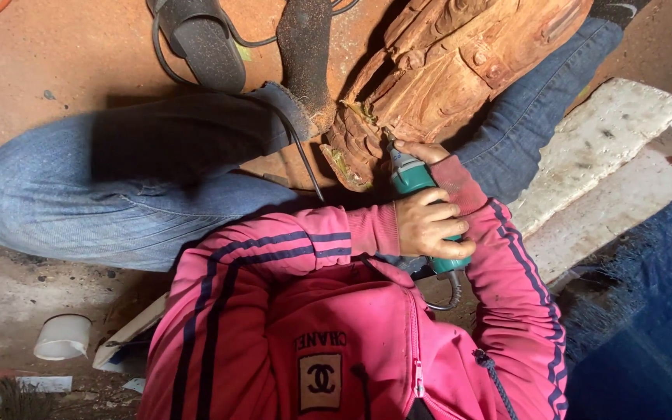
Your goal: Using a handheld rotary tool to carve fine details into a wooden statue while sitting on the workshop floor.
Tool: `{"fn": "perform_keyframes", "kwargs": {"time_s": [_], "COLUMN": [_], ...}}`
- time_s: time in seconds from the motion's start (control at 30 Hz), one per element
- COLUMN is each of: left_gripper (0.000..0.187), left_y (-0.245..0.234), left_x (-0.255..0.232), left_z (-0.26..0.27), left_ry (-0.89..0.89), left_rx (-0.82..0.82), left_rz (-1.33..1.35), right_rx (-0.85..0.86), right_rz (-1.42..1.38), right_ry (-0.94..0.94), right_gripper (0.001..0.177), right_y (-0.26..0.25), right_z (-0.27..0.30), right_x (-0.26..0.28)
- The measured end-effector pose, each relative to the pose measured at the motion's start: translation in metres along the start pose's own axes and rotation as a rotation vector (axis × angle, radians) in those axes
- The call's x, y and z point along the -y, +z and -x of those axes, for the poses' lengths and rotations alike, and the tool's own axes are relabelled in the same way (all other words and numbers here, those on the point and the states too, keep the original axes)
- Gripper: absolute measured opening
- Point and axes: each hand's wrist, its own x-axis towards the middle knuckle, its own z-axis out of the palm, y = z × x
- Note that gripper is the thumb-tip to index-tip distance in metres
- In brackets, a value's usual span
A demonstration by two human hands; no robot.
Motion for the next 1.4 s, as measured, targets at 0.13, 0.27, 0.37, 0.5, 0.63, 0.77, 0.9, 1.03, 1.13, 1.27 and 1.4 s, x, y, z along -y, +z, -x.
{"fn": "perform_keyframes", "kwargs": {"time_s": [0.13,0.27,0.37,0.5,0.63,0.77,0.9,1.03,1.13,1.27,1.4], "left_gripper": [0.02,0.019,0.019,0.02,0.021,0.022,0.023,0.024,0.024,0.024,0.019], "left_y": [-0.002,-0.01,-0.012,-0.013,-0.015,-0.019,-0.02,-0.021,-0.017,-0.01,0.0], "left_x": [0.001,0.004,0.003,0.005,0.006,0.009,0.01,0.009,0.009,0.001,0.002], "left_z": [0.002,-0.003,-0.004,-0.001,-0.002,-0.005,-0.007,-0.009,-0.007,-0.01,-0.013], "left_ry": [-0.022,-0.042,-0.046,-0.027,-0.024,-0.029,-0.034,-0.065,-0.06,-0.068,-0.08], "left_rx": [-0.01,-0.006,-0.002,0.006,0.001,-0.001,-0.007,-0.02,-0.028,-0.029,-0.051], "left_rz": [0.017,0.025,0.045,0.061,0.034,0.022,0.028,0.032,0.03,-0.028,-0.048], "right_rx": [0.006,0.035,-0.008,-0.007,-0.013,-0.074,-0.091,-0.129,-0.153,-0.012,0.236], "right_rz": [0.021,0.067,0.045,0.077,0.115,0.113,0.094,0.166,0.189,0.065,-0.15], "right_ry": [0.01,0.049,0.038,0.006,0.004,0.094,0.167,0.212,0.219,0.471,0.874], "right_gripper": [0.038,0.043,0.04,0.04,0.039,0.045,0.046,0.053,0.052,0.057,0.068], "right_y": [0.01,0.017,0.016,0.013,0.022,0.017,0.015,0.009,0.011,-0.002,0.008], "right_z": [0.016,0.027,0.016,0.012,0.037,0.016,-0.002,-0.043,-0.016,0.018,0.063], "right_x": [0.013,0.021,0.015,0.018,0.033,0.018,-0.007,-0.054,-0.024,0.013,0.058]}}
